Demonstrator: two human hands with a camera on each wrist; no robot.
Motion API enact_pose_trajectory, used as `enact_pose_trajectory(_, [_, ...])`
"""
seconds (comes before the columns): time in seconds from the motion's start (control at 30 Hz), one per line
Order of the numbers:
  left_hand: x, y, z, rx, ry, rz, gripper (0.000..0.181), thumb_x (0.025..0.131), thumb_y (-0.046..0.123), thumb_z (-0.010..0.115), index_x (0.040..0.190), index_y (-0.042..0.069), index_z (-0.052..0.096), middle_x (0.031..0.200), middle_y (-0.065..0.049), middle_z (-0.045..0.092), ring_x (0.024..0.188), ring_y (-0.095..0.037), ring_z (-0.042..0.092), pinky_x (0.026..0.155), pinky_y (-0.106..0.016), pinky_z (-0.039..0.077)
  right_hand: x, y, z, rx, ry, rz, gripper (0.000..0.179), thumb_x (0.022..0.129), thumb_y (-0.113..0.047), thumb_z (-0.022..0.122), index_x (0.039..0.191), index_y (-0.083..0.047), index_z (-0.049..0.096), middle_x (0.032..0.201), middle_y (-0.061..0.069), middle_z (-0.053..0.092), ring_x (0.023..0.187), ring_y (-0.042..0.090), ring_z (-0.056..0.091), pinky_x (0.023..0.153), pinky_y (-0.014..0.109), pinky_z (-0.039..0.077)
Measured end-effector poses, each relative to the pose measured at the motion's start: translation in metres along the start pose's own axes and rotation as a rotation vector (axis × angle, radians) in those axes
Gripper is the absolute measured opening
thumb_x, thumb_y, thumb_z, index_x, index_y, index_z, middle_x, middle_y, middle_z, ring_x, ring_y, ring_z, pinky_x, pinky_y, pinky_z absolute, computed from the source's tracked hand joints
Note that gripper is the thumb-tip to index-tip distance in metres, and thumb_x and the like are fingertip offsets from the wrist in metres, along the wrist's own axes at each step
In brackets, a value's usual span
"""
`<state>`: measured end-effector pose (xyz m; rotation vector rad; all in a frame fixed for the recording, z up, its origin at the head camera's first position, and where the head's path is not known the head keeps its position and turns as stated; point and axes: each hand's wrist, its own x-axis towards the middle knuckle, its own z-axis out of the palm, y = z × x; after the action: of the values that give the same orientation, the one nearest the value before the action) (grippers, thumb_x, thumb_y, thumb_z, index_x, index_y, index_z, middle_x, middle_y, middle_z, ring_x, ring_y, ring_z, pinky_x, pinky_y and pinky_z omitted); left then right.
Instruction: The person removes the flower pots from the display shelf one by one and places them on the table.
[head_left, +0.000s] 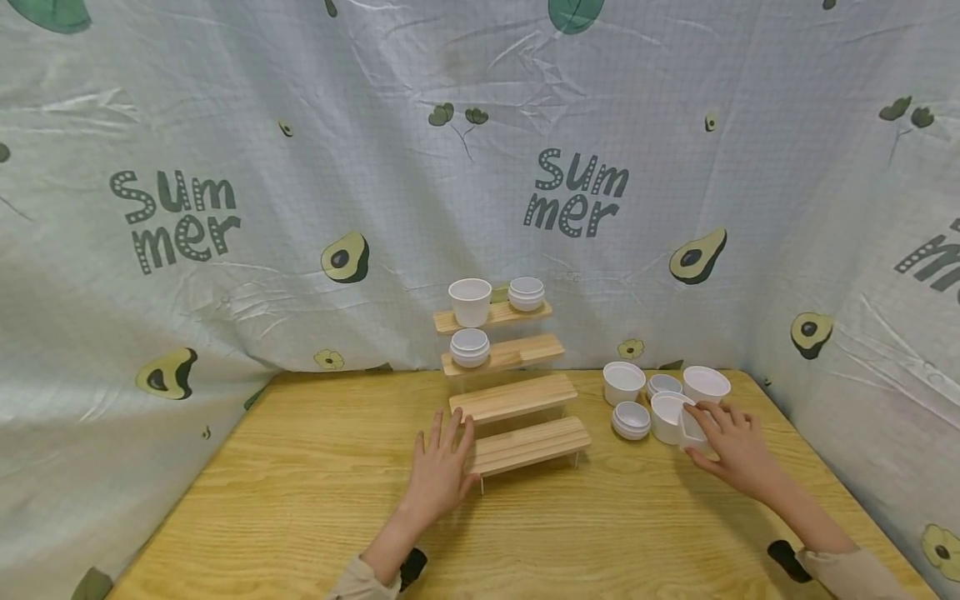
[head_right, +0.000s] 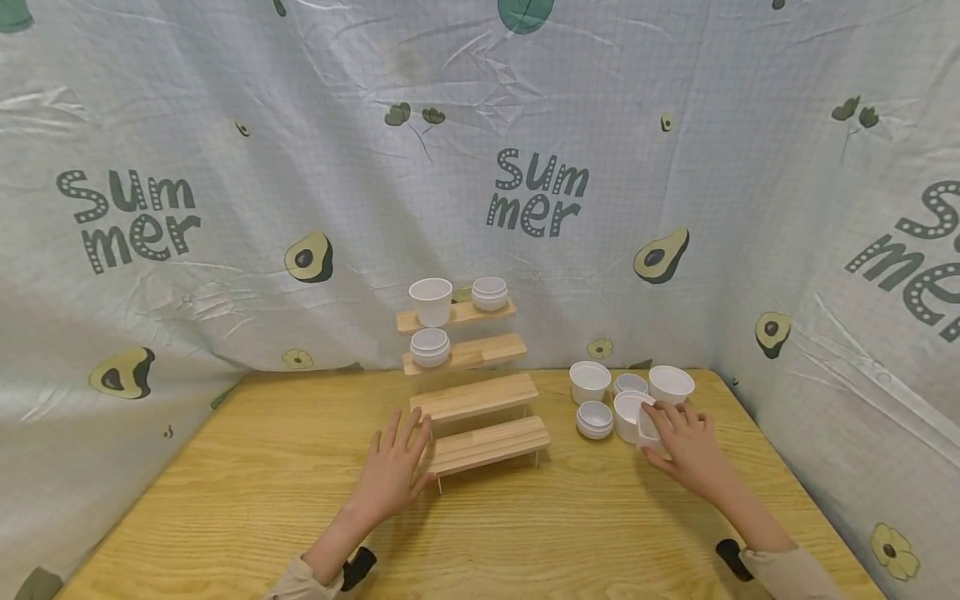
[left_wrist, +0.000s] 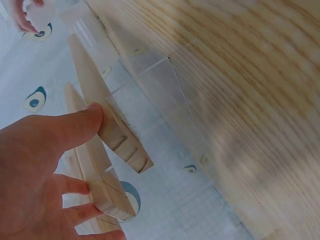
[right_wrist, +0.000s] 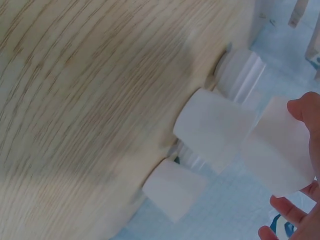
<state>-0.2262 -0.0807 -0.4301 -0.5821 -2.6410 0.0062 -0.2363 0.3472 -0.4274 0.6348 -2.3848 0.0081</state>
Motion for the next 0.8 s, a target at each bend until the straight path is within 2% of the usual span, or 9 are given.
enact_pose_trajectory(0.1, [0.000,0.000,0.000,-0.006,-0.004,-0.003,0.075,0.075,0.044,0.065,0.135,0.009,0.037,0.139,-0.015,0.034,0.127,-0.040,0.033,0.089,-0.057,0.039,-0.001,0.005,0.000,-0.008,0.012,-0.004,0.061,0.083,-0.055,0.049,0.116,-0.003,0.051,0.106,0.016,0.051,0.093,0.035,0.044,0.065,0.050,0.033])
enact_pose_trajectory(0.17, [0.000,-0.001,0.000,-0.014,-0.005,-0.004,0.075,0.075,0.044,0.066,0.135,0.009,0.036,0.139,-0.015,0.034,0.127,-0.040,0.033,0.090,-0.057,0.039,-0.002,0.008,0.001,-0.024,0.025,-0.011,0.068,0.086,-0.062,0.031,0.115,-0.003,0.051,0.106,0.016,0.052,0.091,0.035,0.045,0.063,0.050,0.034])
enact_pose_trajectory(0.23, [0.000,-0.001,-0.001,-0.020,-0.004,-0.006,0.076,0.075,0.044,0.066,0.135,0.009,0.036,0.140,-0.015,0.034,0.127,-0.040,0.032,0.090,-0.058,0.039,-0.002,0.012,0.002,-0.046,0.042,-0.015,0.075,0.086,-0.064,0.019,0.114,-0.004,0.051,0.105,0.017,0.052,0.089,0.036,0.046,0.061,0.050,0.035])
enact_pose_trajectory(0.37, [0.000,-0.002,-0.001,-0.019,-0.002,-0.005,0.075,0.075,0.044,0.065,0.135,0.009,0.036,0.140,-0.015,0.034,0.127,-0.040,0.032,0.089,-0.057,0.039,-0.003,0.020,0.005,-0.080,0.078,-0.012,0.078,0.085,-0.065,0.010,0.112,-0.004,0.051,0.103,0.017,0.052,0.086,0.037,0.047,0.057,0.050,0.036])
enact_pose_trajectory(0.8, [-0.001,-0.001,-0.001,-0.005,-0.020,0.002,0.076,0.077,0.047,0.063,0.136,0.010,0.034,0.140,-0.014,0.033,0.127,-0.040,0.033,0.090,-0.056,0.040,-0.008,0.046,0.012,-0.184,0.180,-0.054,0.076,0.087,-0.063,0.008,0.107,-0.005,0.053,0.095,0.018,0.055,0.079,0.038,0.050,0.050,0.047,0.032])
